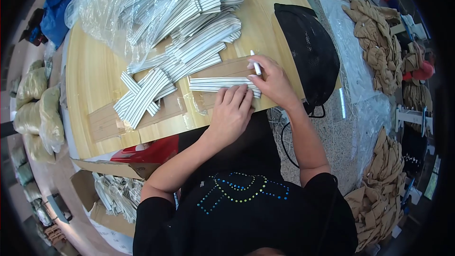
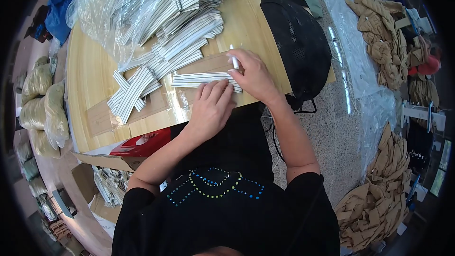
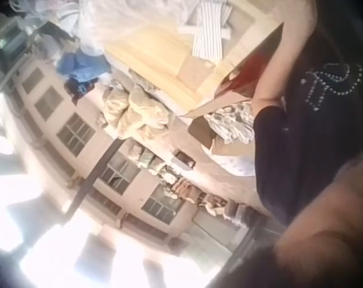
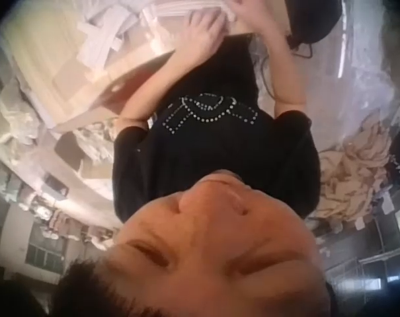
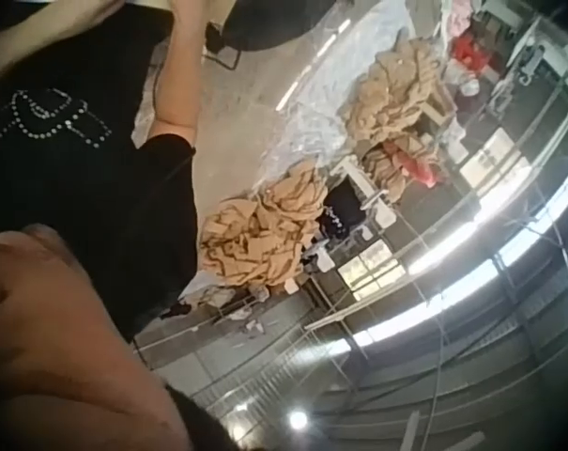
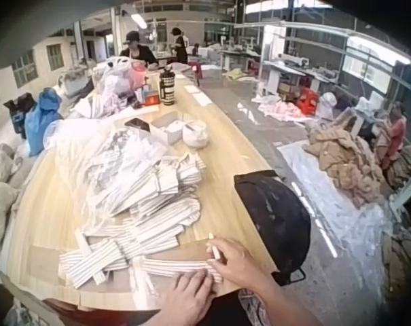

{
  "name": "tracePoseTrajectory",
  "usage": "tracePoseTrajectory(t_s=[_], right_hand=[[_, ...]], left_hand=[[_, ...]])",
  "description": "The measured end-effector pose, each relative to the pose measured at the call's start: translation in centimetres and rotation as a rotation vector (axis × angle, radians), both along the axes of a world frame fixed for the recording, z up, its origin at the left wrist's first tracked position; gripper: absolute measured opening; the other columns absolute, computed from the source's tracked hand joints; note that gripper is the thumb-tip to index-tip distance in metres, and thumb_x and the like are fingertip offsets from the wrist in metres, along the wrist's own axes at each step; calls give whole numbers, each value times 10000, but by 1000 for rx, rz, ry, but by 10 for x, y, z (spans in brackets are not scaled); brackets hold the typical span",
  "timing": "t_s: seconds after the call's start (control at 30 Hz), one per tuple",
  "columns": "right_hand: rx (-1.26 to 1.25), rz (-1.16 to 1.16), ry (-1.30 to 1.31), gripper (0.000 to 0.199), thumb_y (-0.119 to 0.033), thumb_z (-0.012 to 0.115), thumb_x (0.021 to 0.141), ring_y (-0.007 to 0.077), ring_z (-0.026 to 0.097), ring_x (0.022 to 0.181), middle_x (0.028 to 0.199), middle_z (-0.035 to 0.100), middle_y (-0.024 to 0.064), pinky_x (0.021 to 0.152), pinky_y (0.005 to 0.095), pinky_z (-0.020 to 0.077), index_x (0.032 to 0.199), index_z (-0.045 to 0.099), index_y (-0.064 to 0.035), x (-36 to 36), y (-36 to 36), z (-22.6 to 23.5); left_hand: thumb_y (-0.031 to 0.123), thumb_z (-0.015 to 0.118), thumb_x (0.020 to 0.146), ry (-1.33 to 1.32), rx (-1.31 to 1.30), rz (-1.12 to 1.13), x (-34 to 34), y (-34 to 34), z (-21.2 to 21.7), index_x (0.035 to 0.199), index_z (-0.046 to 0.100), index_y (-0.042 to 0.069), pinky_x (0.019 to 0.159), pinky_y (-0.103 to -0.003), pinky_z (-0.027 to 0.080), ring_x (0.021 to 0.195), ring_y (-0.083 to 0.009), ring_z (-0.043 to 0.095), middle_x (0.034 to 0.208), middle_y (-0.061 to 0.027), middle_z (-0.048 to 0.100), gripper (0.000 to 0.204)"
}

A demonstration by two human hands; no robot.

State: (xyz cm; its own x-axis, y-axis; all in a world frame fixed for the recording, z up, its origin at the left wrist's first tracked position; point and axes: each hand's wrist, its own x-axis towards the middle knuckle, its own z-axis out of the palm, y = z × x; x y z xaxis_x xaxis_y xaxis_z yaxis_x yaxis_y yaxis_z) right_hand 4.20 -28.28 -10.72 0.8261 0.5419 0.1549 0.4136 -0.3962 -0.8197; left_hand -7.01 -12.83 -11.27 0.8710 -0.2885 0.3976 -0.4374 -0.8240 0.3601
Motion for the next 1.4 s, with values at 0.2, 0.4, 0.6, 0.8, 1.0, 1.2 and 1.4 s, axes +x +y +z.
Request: tracePoseTrajectory(t_s=[0.2, 0.4, 0.6, 0.8, 1.0, 1.2, 1.4], right_hand=[[-40, -216, -156, 470, -31, 742, 765, 250, 590, 972, 1024, 617, 70, 874, 364, 449, 1201, 570, -60, -21, -15, -6], [-69, -272, -178, 503, -52, 765, 750, 258, 564, 954, 986, 606, 66, 882, 373, 425, 1211, 569, -86, -19, -14, -10], [-52, -297, -144, 509, -44, 765, 747, 254, 562, 949, 975, 604, 62, 877, 373, 423, 1213, 564, -82, -19, -13, -12], [-57, -312, -171, 517, -48, 768, 747, 252, 553, 946, 965, 600, 60, 871, 378, 420, 1218, 557, -84, -22, -11, -14], [-33, -334, -217, 508, -45, 756, 755, 256, 545, 931, 951, 595, 56, 865, 382, 415, 1217, 550, -80, -24, -10, -15], [-45, -357, -232, 507, -50, 752, 757, 251, 546, 932, 948, 598, 53, 871, 382, 411, 1221, 549, -83, -23, -9, -19], [-70, -353, -252, 502, -53, 744, 764, 259, 547, 937, 960, 599, 61, 874, 385, 410, 1224, 547, -83, -24, -9, -15]], left_hand=[[292, 747, 753, 89, 61, 62, -7, -11, -3, 1234, 564, 13, 989, -498, 331, 1155, -302, 479, 1272, -146, 509, 586], [310, 757, 755, 93, 95, 89, -5, -15, 2, 1287, 524, 23, 993, -505, 305, 1161, -318, 453, 1276, -143, 479, 647], [293, 756, 753, 191, 86, 116, -6, -16, 10, 1304, 512, 22, 946, -464, 346, 1120, -325, 465, 1276, -150, 479, 661], [238, 752, 752, 194, 179, 165, -9, -2, 19, 1268, 542, 28, 876, -431, 381, 1057, -307, 501, 1232, -136, 513, 596], [95, 573, 802, 184, 153, 45, 16, 19, 14, 991, 596, 57, 769, -371, 399, 879, -253, 527, 899, -92, 520, 194], [102, 578, 763, 82, 181, 31, 12, 24, 19, 995, 602, 54, 769, -372, 397, 871, -254, 512, 886, -90, 500, 238], [-17, 588, 749, 98, 229, 135, -18, 29, 19, 1192, 624, 37, 886, -408, 404, 1042, -306, 521, 1144, -142, 544, 447]])
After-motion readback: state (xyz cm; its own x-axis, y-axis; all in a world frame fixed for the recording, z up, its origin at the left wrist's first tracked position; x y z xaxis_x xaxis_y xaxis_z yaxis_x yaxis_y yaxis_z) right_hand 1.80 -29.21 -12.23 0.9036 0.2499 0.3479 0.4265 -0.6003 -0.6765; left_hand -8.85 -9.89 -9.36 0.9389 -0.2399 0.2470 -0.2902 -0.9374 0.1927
